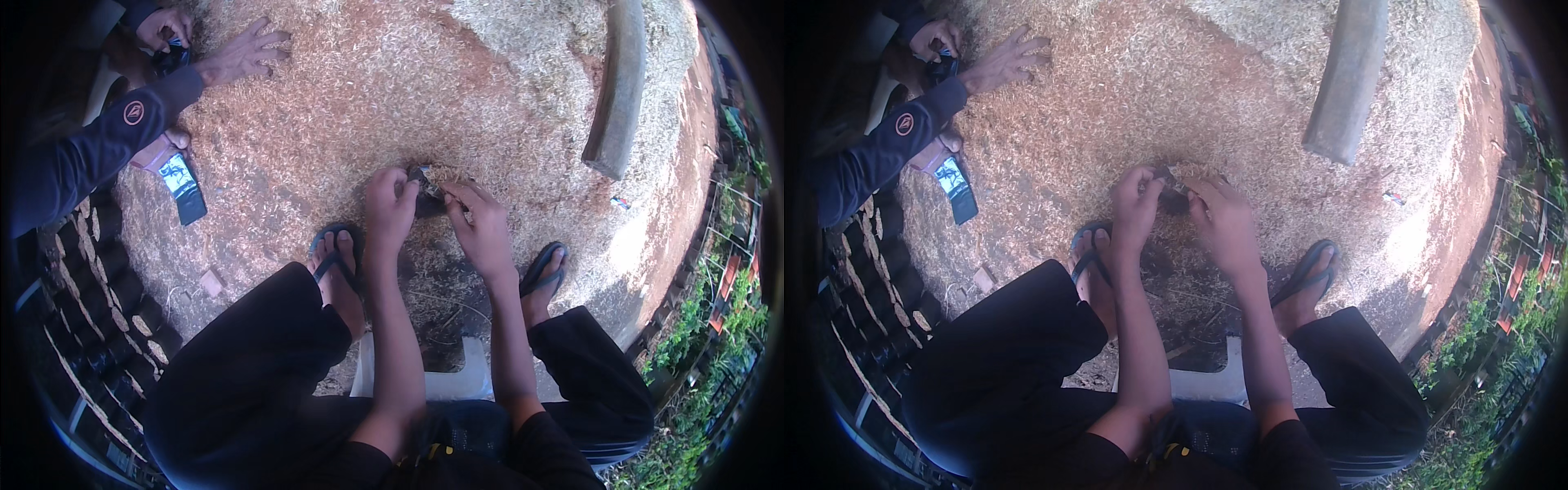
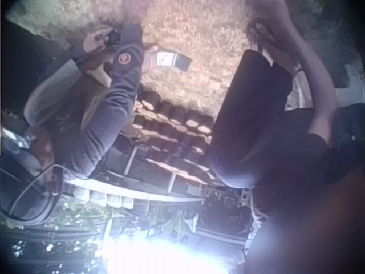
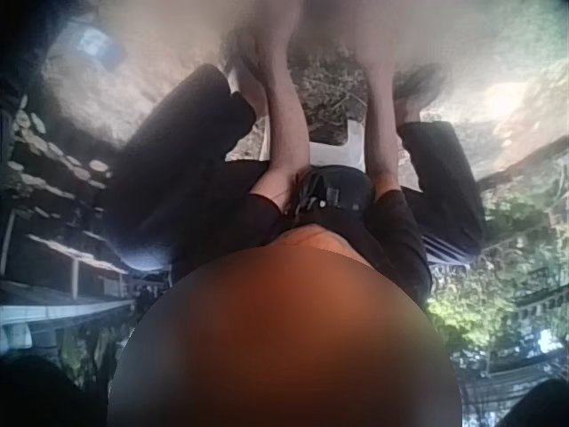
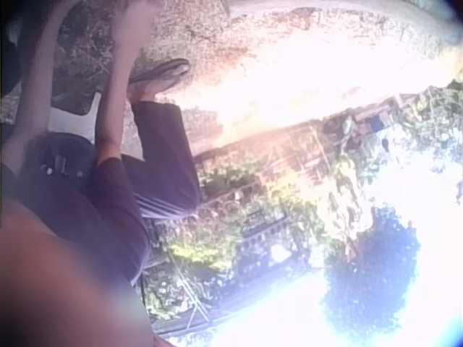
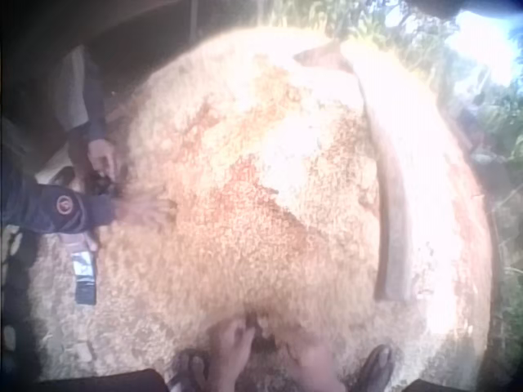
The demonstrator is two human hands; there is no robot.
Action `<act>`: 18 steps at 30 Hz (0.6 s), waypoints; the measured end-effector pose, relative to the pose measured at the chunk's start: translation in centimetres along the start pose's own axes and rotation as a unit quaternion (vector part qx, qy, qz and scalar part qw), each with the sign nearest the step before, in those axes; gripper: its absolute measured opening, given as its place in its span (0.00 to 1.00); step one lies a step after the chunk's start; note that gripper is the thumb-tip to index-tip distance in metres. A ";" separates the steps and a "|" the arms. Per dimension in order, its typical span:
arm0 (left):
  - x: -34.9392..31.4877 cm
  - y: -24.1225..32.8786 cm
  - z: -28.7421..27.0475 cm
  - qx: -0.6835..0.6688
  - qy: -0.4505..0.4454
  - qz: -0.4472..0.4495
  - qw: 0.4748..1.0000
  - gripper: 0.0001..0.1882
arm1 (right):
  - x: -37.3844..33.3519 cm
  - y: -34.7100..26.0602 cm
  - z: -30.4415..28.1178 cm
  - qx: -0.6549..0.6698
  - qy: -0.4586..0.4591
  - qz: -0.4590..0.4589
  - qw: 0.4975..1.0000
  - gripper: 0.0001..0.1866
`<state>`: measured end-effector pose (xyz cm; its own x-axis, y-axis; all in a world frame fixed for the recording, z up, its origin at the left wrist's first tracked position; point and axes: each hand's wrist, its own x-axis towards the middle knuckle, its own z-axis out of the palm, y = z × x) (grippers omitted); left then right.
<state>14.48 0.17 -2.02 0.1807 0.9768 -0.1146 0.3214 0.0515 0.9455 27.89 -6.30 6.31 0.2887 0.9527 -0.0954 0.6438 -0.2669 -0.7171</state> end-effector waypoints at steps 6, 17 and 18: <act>0.1 0.7 -0.1 0.022 -0.014 -0.020 0.999 0.08 | 0.7 -0.2 1.2 -0.019 0.020 -0.011 1.000 0.07; -0.1 0.4 -0.1 -0.035 -0.007 0.016 0.999 0.06 | 1.4 -0.1 2.2 -0.229 -0.012 -0.042 0.972 0.05; -0.1 0.3 -0.1 -0.038 -0.007 0.018 0.999 0.06 | 1.4 -0.3 2.3 -0.253 -0.043 -0.022 0.966 0.05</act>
<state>14.44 0.15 -1.68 0.2045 0.9753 -0.0839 0.2422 0.0327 0.9697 26.50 -4.54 4.78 0.2068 0.9675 -0.1454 0.9244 -0.2419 -0.2948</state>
